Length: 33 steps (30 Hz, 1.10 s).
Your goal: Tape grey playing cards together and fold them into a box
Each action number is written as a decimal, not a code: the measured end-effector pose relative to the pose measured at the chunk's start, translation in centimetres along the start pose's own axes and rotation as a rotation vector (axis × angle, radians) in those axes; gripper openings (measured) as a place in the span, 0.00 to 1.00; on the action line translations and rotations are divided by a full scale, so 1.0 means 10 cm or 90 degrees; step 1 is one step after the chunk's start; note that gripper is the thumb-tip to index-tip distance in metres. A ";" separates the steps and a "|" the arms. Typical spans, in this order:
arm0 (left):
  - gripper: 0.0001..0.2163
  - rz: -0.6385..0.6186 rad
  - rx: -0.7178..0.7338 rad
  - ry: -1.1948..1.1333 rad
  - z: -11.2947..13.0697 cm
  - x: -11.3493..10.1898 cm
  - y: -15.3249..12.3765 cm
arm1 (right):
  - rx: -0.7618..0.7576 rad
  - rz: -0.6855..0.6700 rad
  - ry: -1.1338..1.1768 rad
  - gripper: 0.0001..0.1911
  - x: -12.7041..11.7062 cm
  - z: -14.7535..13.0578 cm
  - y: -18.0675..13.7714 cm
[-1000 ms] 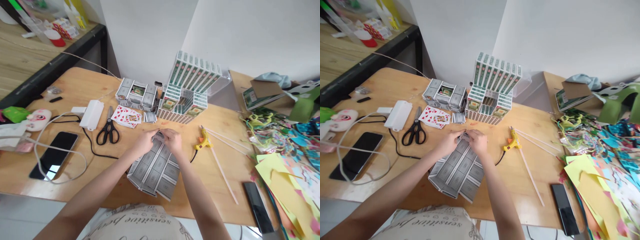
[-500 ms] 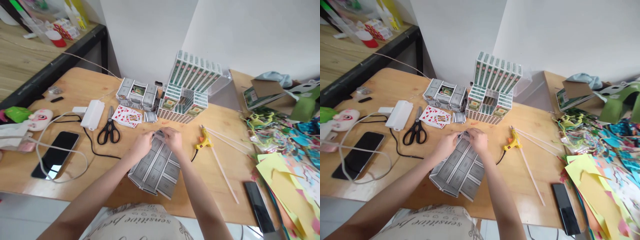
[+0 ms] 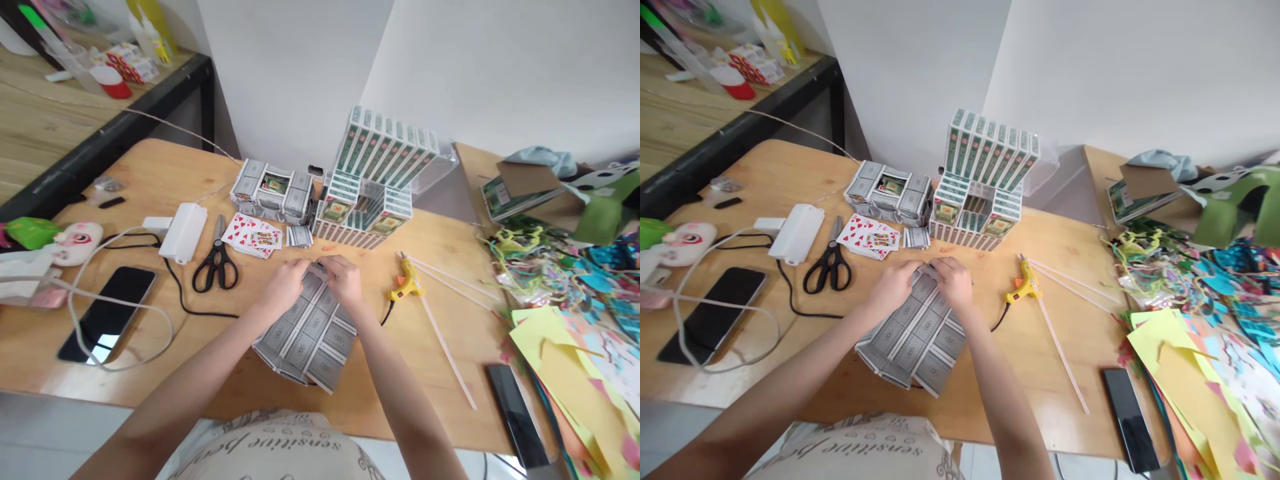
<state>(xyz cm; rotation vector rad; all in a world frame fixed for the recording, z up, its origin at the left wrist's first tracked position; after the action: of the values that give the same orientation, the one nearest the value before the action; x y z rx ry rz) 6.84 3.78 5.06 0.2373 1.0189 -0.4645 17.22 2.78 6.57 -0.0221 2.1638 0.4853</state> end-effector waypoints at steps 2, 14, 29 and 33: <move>0.20 0.003 0.009 0.007 0.02 0.00 0.01 | -0.008 -0.018 -0.015 0.18 0.04 -0.04 0.00; 0.15 -0.047 -0.022 0.109 0.01 0.02 0.07 | 0.089 -0.105 -0.044 0.13 0.02 0.12 -0.03; 0.17 -0.080 -0.007 0.106 0.02 0.06 0.11 | 0.036 -0.111 -0.139 0.16 0.15 0.01 -0.11; 0.17 -0.108 -0.018 0.127 0.04 0.05 0.06 | 0.116 -0.126 -0.004 0.14 0.07 0.06 -0.05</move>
<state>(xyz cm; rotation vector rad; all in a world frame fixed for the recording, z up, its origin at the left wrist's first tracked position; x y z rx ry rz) 7.67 4.03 4.79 0.1751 1.2453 -0.5890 17.37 2.69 5.53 -0.1324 2.1647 0.1735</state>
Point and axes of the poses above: each hand's wrist, its own y-axis towards the middle knuckle, its own x-axis out of the palm, z = x × y, the point moved 10 cm from there along y, towards the middle knuckle, and after that the axes turned 3 degrees about -z, right-handed, at the moved point
